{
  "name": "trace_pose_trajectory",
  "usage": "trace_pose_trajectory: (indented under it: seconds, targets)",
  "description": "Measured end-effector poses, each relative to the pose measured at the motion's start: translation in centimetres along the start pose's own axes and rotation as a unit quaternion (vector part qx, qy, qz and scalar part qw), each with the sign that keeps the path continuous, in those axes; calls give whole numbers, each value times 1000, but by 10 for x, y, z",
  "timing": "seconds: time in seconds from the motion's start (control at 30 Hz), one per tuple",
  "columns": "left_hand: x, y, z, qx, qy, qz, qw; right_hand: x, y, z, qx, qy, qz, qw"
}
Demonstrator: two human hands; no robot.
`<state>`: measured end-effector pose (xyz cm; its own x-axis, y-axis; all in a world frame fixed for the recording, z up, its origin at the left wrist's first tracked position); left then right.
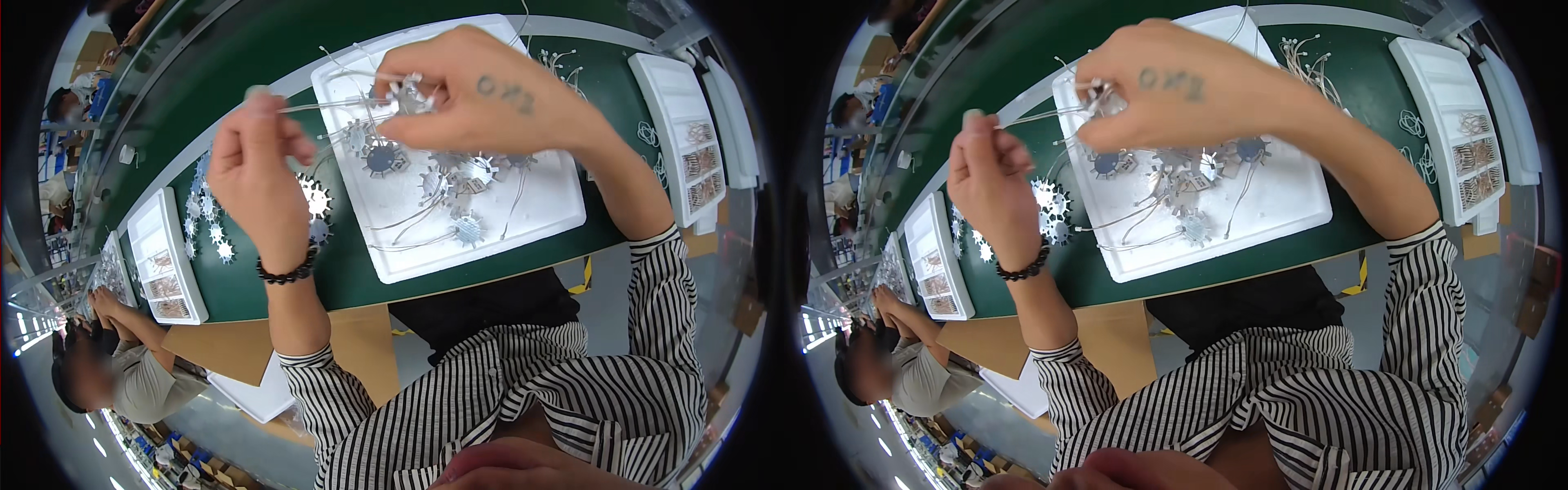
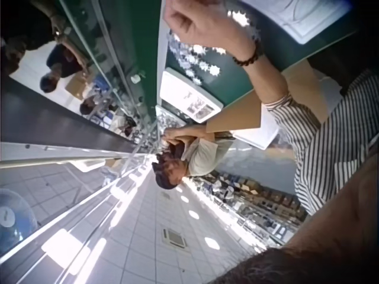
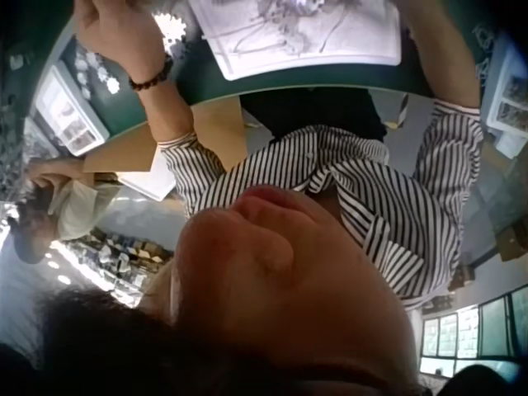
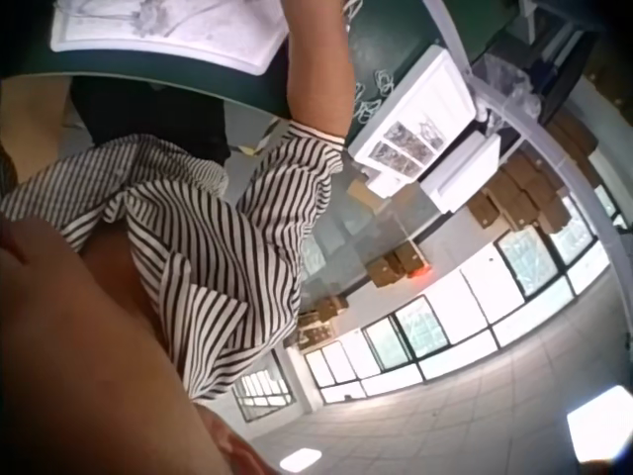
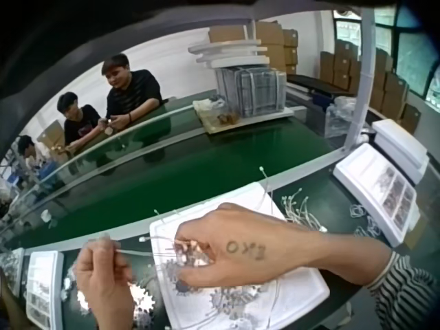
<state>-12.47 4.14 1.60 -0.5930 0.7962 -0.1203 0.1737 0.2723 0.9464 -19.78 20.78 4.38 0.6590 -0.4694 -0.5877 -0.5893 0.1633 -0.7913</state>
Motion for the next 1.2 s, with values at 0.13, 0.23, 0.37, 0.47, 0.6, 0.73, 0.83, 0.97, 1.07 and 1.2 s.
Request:
trace_pose_trajectory:
  seconds: [0.13,0.23,0.37,0.47,0.6,0.73,0.83,0.97,1.07,1.2]
  targets:
    - [-2,-11,-7,-42,-35,-85,995,-17,12,-1,3,-11,28,1000]
    - [-1,-22,-11,-94,-91,-173,976,-16,34,-2,91,-72,24,993]
    - [-47,-2,-33,-20,19,-276,961,-37,12,-3,186,36,-16,982]
    - [-51,-39,-28,-59,-215,-518,826,-39,28,-3,158,80,-56,982]
    - [-55,-54,-9,-60,-313,-530,786,-14,17,-1,107,-23,-132,985]
    - [-38,-54,3,-60,-339,-551,761,-6,17,-5,60,-35,-207,976]
    - [-40,-49,7,-31,-300,-573,762,-4,24,-4,122,-13,-274,954]
    - [-41,-40,28,-40,-248,-597,762,-4,26,-8,121,68,-449,883]
    - [-48,-50,30,-27,-251,-589,768,-8,19,-13,89,92,-472,872]
    - [-55,-63,28,-39,-237,-563,791,-10,24,-10,94,104,-466,874]
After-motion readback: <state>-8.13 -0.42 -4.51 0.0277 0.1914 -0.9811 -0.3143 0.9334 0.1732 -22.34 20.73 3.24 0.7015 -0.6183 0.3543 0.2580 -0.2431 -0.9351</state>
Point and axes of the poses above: each hand's wrist, its own z-axis away from the middle knuckle, its own x-axis out of the palm, y = z × x, the point moved 10 cm from there along -z, towards the middle knuckle, and after that the axes turned 14 degrees about -z, right-handed, at the moved point
